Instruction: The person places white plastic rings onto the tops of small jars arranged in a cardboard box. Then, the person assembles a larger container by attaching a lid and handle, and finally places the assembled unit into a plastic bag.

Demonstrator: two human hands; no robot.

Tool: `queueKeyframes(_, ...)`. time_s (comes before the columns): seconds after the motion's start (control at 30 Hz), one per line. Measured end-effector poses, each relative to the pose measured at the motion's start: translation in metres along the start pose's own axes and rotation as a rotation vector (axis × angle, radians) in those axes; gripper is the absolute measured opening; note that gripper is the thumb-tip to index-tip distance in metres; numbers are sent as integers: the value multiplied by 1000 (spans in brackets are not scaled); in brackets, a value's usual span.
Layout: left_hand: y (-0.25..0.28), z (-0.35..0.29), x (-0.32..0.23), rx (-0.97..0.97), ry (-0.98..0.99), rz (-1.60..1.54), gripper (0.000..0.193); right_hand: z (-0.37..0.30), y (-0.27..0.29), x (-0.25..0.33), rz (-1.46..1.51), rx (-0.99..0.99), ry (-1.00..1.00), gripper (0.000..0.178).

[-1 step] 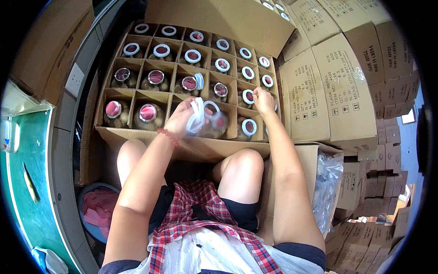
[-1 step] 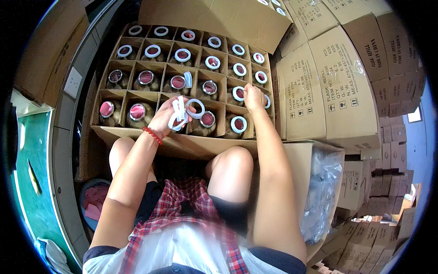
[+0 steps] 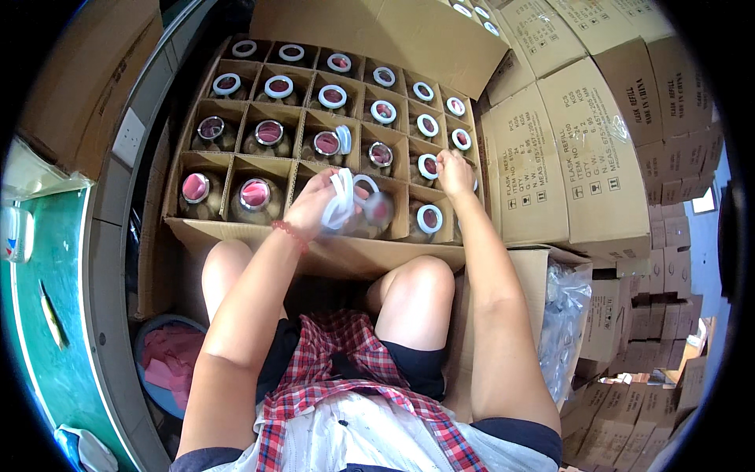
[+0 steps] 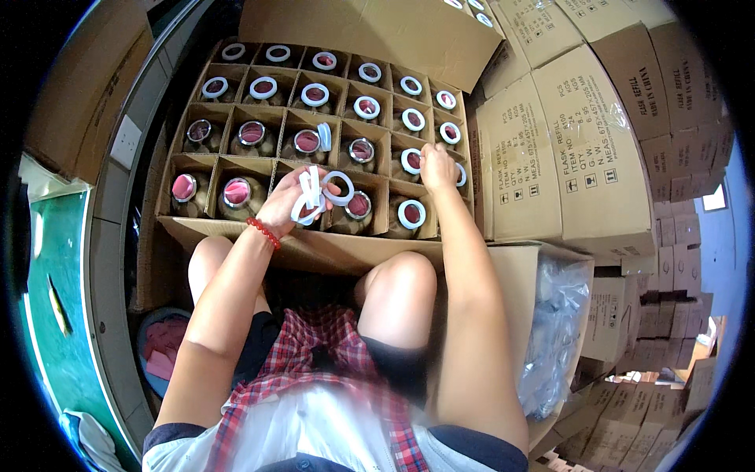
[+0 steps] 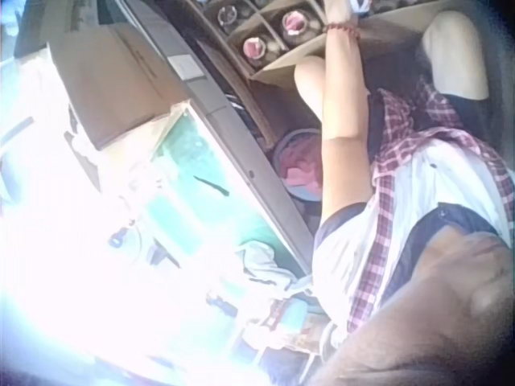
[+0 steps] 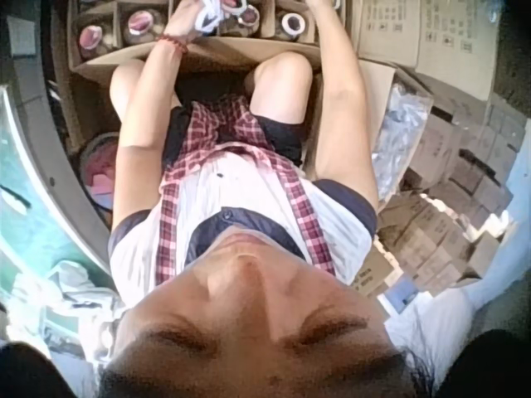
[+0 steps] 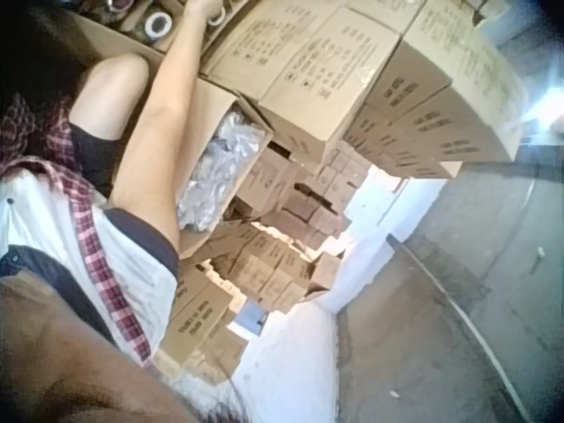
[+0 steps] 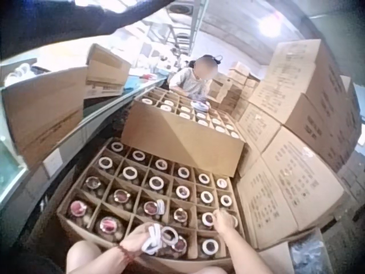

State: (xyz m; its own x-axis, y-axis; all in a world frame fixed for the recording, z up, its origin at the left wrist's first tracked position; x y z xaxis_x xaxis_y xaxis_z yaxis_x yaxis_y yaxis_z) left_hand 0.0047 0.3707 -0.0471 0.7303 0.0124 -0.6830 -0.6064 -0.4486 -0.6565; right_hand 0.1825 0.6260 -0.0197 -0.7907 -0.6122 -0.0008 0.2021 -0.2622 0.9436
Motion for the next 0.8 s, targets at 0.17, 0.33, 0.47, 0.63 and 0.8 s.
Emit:
queueKeyframes(0.17, -4, -3, 0, 16, 21, -61, 19, -27, 62, 96, 595, 9, 180, 25)
queueKeyframes(0.33, -2, 7, 10, 36, 71, -89, 20, -85, 106, 149, 814, 103, 406, 29)
queueKeyframes(0.47, 4, 8, 12, -99, 78, 59, 23, -100, 73, 121, 564, -69, 480, 22)
queueKeyframes(0.63, 27, 8, -14, -196, -57, -133, 20, -124, 61, 123, 203, -32, 587, 23)
queueKeyframes(0.8, 38, -2, -30, -234, -124, -77, 26, -140, 58, 129, -20, -5, 694, 34)
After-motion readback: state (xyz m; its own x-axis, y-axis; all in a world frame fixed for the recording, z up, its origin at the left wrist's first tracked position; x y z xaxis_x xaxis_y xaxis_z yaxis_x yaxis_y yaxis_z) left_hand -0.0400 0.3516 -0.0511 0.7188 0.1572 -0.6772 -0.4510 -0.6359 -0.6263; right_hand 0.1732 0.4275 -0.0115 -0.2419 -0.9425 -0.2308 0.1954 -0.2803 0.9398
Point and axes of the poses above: each hand's wrist, its own z-axis towards the middle knuckle, its own y-axis out of the back of the hand, x = y × z, the point moved 5 cm from there along z, towards the middle knuckle, and after that the axes turned 11 degrees about -x, right-handed, at the moved point
